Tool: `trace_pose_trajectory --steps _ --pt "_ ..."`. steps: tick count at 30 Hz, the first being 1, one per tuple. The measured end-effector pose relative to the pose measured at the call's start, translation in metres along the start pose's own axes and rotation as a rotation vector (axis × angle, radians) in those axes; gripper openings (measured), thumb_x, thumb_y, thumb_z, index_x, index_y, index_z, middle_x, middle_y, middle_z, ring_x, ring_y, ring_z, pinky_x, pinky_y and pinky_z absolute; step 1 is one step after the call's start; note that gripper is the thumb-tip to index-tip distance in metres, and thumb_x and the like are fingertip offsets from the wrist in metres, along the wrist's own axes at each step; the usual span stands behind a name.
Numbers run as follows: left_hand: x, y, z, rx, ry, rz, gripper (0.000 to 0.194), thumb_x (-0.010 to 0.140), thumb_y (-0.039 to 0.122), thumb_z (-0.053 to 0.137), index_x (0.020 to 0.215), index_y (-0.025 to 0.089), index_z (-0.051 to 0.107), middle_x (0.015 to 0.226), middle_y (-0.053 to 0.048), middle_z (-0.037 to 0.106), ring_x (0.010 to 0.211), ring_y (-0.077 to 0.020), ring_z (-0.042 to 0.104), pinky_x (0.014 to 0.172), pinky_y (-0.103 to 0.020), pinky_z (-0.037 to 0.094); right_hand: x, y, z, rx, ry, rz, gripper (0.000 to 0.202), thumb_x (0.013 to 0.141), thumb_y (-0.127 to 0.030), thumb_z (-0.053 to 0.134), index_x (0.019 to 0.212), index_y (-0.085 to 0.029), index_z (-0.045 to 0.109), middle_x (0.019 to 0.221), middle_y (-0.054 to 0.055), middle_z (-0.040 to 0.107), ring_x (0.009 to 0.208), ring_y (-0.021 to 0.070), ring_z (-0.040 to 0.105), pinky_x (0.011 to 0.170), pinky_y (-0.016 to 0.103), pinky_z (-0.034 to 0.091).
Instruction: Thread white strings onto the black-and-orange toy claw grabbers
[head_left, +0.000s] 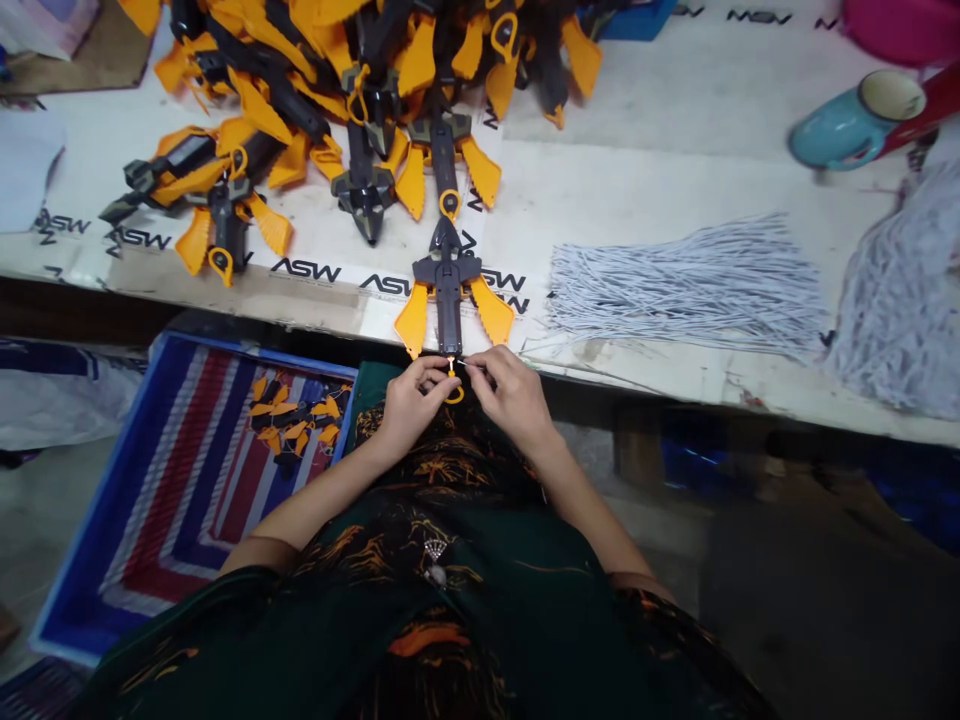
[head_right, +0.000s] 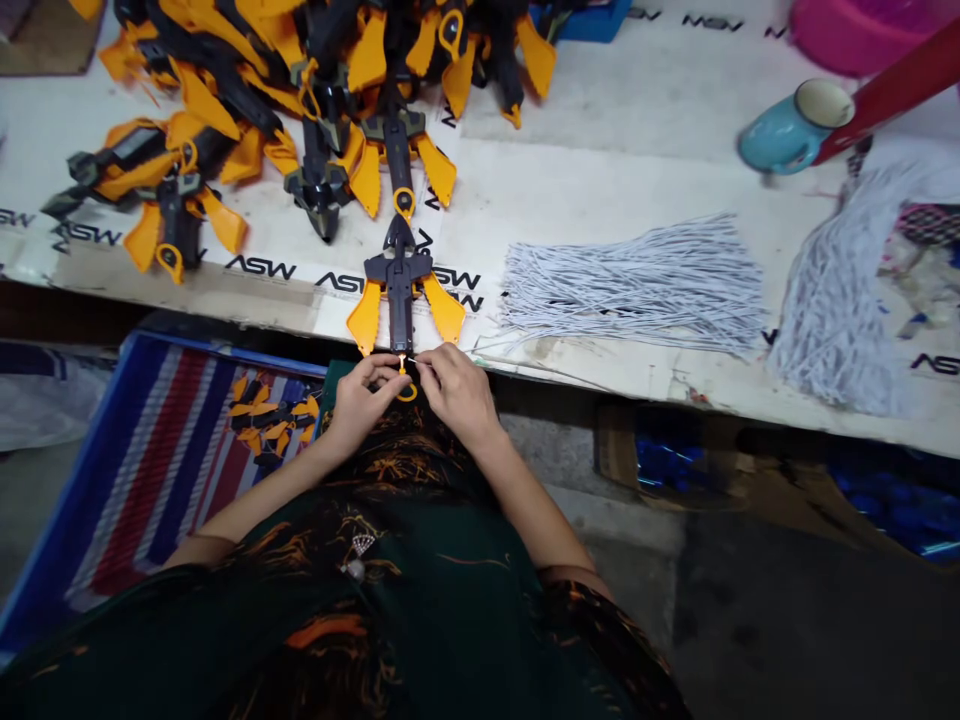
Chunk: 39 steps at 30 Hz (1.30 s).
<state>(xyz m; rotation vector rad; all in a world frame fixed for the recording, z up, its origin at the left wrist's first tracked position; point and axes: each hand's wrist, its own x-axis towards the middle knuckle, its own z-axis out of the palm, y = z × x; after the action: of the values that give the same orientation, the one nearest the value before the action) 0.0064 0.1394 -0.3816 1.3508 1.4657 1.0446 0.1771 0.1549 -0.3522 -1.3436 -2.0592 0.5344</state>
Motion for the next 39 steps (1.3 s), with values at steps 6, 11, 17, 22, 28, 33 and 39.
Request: trace_pose_trajectory --steps 6,11,17,22,28,33,39 --pt "0.0 0.001 -0.002 -0.002 0.008 -0.006 0.025 0.08 0.031 0.074 0.102 0.018 0.07 0.075 0.0 0.073 0.06 -0.0108 0.059 0.066 -0.024 0.048 0.003 -0.002 0.003 -0.058 -0.033 -0.049 0.019 0.1 -0.023 0.048 0.101 -0.021 0.067 0.092 0.008 0.067 0.088 0.0219 0.063 0.078 0.032 0.049" --pt "0.0 0.001 -0.003 0.016 0.002 -0.02 0.026 0.081 0.033 0.074 0.102 0.019 0.07 0.074 0.001 0.072 0.059 -0.0107 0.058 0.064 -0.023 0.047 0.004 -0.002 0.005 -0.038 -0.031 -0.047 0.019 0.101 -0.023 0.048 0.1 -0.021 0.066 0.092 0.008 0.066 0.087 0.0215 0.063 0.078 0.032 0.049" --pt "0.0 0.0 -0.004 -0.01 -0.009 -0.01 0.024 0.082 0.031 0.073 0.103 0.02 0.071 0.075 0.0 0.073 0.059 -0.0108 0.059 0.061 -0.023 0.048 0.007 -0.004 0.011 -0.042 -0.007 -0.049 0.017 0.101 -0.024 0.048 0.098 -0.02 0.064 0.092 0.008 0.066 0.086 0.0212 0.063 0.075 0.032 0.049" --pt "0.001 -0.001 -0.006 -0.012 -0.022 -0.006 0.024 0.081 0.03 0.074 0.103 0.02 0.071 0.074 0.001 0.073 0.058 -0.0105 0.059 0.062 -0.022 0.048 0.007 -0.004 0.006 -0.073 -0.004 -0.061 0.015 0.1 -0.023 0.049 0.097 -0.02 0.063 0.09 0.007 0.065 0.084 0.0209 0.063 0.074 0.031 0.048" --pt "0.005 -0.001 -0.009 0.026 -0.063 0.017 0.025 0.077 0.026 0.078 0.1 0.02 0.072 0.069 0.002 0.07 0.055 -0.0102 0.055 0.058 -0.023 0.045 0.004 -0.004 0.001 -0.096 -0.048 -0.058 0.017 0.1 -0.021 0.048 0.096 -0.02 0.064 0.089 0.008 0.064 0.083 0.0219 0.061 0.074 0.032 0.047" --pt "0.009 0.002 -0.004 0.005 -0.136 0.044 0.022 0.076 0.022 0.078 0.098 0.018 0.072 0.067 0.002 0.071 0.056 -0.0104 0.055 0.06 -0.023 0.045 -0.003 -0.002 -0.005 -0.113 -0.016 -0.044 0.015 0.099 -0.022 0.05 0.096 -0.02 0.064 0.087 0.007 0.064 0.08 0.0205 0.062 0.072 0.031 0.046" --pt "0.01 0.0 -0.002 -0.016 -0.144 0.026 0.025 0.075 0.025 0.079 0.098 0.017 0.072 0.066 0.002 0.071 0.055 -0.0091 0.053 0.06 -0.022 0.044 -0.007 -0.001 -0.006 -0.092 -0.001 -0.02 0.013 0.099 -0.021 0.051 0.095 -0.019 0.064 0.086 0.006 0.065 0.077 0.0179 0.062 0.07 0.029 0.046"
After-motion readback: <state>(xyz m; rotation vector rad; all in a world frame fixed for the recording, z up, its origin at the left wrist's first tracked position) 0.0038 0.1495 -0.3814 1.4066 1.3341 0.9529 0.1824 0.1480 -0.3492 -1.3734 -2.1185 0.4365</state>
